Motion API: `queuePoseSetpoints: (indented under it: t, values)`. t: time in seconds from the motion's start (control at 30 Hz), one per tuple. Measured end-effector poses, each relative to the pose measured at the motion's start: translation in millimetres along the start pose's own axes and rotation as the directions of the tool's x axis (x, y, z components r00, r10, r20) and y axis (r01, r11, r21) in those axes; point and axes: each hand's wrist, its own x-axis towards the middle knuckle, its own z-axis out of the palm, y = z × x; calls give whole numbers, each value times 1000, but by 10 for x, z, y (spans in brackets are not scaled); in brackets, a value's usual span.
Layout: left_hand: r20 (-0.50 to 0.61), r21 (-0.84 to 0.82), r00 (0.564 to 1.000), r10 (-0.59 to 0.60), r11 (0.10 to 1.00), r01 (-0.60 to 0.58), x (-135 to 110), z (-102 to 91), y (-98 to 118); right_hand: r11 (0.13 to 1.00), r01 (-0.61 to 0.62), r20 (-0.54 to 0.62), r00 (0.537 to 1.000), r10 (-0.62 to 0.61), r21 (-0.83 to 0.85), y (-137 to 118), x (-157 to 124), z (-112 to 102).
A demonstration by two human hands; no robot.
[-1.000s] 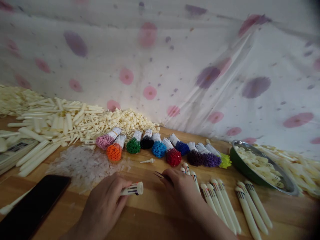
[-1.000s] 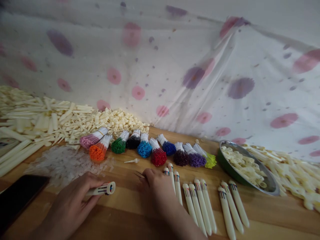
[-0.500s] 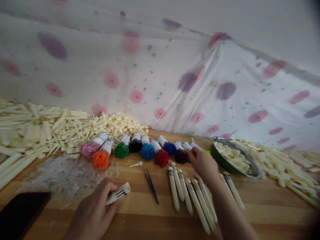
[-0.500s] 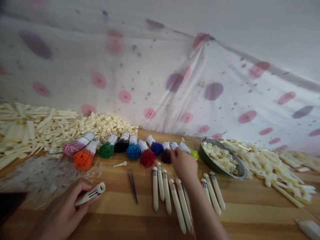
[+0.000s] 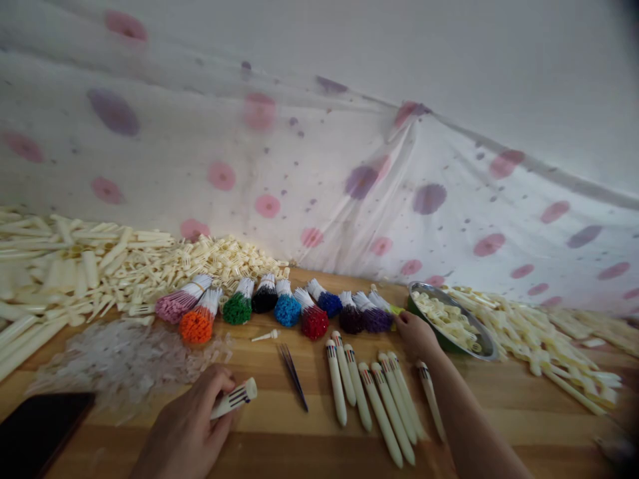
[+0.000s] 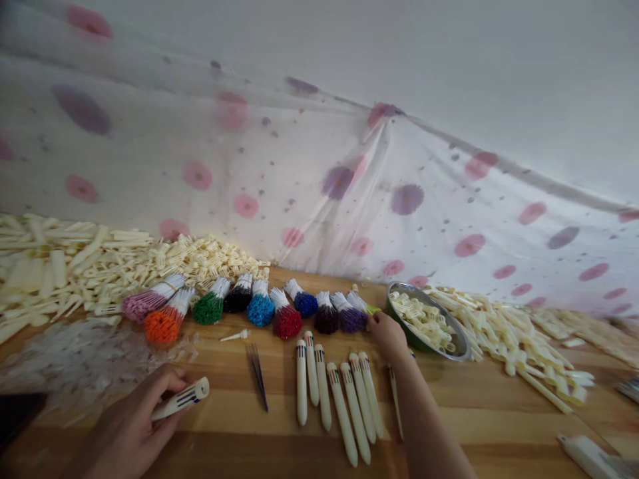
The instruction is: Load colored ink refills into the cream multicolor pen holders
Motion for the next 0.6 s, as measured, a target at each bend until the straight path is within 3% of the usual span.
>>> queuePoseSetpoints:
  t: [0.23, 0.6]
  values:
    - [32, -7, 999, 12, 1000, -12, 36, -61, 27, 979, 19, 127, 991, -46, 203, -43, 52, 96]
    - [51, -20, 997, 58, 998, -57, 15, -45, 6, 958, -15, 193, 980, -43, 287, 20, 209, 10]
